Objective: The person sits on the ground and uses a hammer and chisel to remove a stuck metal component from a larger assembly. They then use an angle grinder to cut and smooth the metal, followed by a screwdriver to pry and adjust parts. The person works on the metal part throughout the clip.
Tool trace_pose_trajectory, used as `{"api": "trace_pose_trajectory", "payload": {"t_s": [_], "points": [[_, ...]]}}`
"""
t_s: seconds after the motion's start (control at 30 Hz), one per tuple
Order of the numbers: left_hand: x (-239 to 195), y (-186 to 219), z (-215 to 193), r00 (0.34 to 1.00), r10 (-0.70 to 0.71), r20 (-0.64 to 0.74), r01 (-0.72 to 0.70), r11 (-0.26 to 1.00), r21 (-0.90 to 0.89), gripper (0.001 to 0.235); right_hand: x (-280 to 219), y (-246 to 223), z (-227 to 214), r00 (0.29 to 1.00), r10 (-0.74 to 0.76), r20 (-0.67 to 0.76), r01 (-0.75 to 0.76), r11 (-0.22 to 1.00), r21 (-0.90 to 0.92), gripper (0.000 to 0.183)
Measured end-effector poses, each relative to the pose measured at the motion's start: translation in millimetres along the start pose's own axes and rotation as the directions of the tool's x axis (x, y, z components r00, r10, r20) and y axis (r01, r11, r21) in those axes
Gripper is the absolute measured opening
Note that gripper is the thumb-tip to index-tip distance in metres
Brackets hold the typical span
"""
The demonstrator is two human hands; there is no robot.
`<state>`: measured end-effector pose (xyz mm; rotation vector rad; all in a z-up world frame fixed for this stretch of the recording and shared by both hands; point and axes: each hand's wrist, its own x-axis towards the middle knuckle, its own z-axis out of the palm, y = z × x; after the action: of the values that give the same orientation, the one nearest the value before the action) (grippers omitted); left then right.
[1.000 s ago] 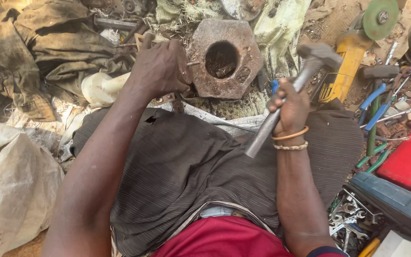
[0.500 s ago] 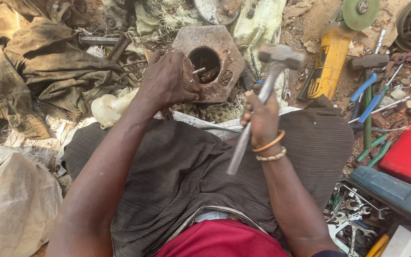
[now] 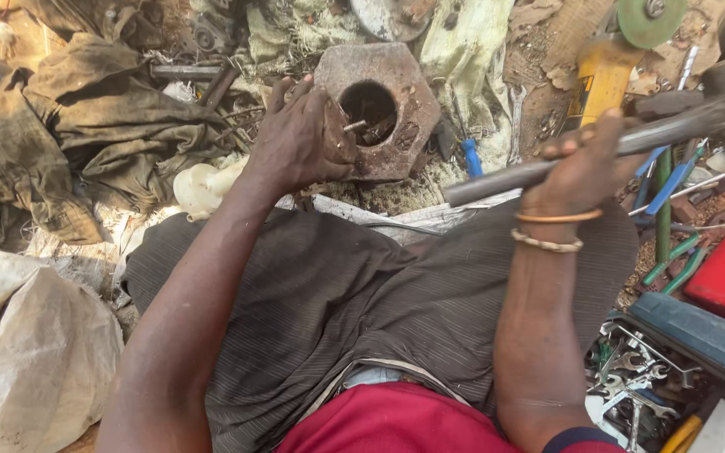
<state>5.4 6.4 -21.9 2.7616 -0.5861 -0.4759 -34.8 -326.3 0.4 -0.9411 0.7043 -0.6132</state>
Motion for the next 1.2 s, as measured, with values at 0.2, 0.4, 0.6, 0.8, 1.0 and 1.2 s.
{"api": "trace_pose_trajectory", "payload": {"t_s": [0.2, 0.4, 0.6, 0.8, 1.0, 1.2], "points": [[-21.2, -12.7, -18.6, 0.993, -0.017, -0.113, 0.016, 1.000, -0.006, 0.105, -113.4, 46.3, 4.4, 0.373, 0.815, 0.444, -0.463, 0.578, -0.672, 0.027], [-14.6, -14.1, -10.6, 0.998, -0.065, -0.020, 0.065, 0.998, -0.007, 0.113, -50.4, 5.7, 8.2, 0.915, 0.242, 0.324, -0.093, 0.906, -0.413, 0.024], [-12.2, -18.5, 2.9, 0.998, -0.057, -0.034, 0.057, 0.998, 0.013, 0.116, -94.0, 56.3, 11.1, 0.874, 0.458, 0.158, -0.364, 0.836, -0.410, 0.021], [-23.6, -24.2, -7.5, 0.991, -0.117, 0.066, 0.117, 0.993, 0.012, 0.111, -121.1, 21.8, 22.3, 0.509, 0.715, 0.479, -0.277, 0.663, -0.695, 0.029], [-25.9, -31.6, -1.1, 0.999, -0.032, -0.027, 0.030, 0.997, -0.066, 0.109, -53.4, 16.5, 19.2, 0.941, 0.127, 0.313, -0.017, 0.943, -0.332, 0.019], [-34.0, -31.5, -15.1, 0.972, -0.189, 0.139, 0.196, 0.980, -0.040, 0.102, -149.5, 56.0, 22.1, 0.386, 0.836, 0.389, -0.265, 0.505, -0.822, 0.044]]}}
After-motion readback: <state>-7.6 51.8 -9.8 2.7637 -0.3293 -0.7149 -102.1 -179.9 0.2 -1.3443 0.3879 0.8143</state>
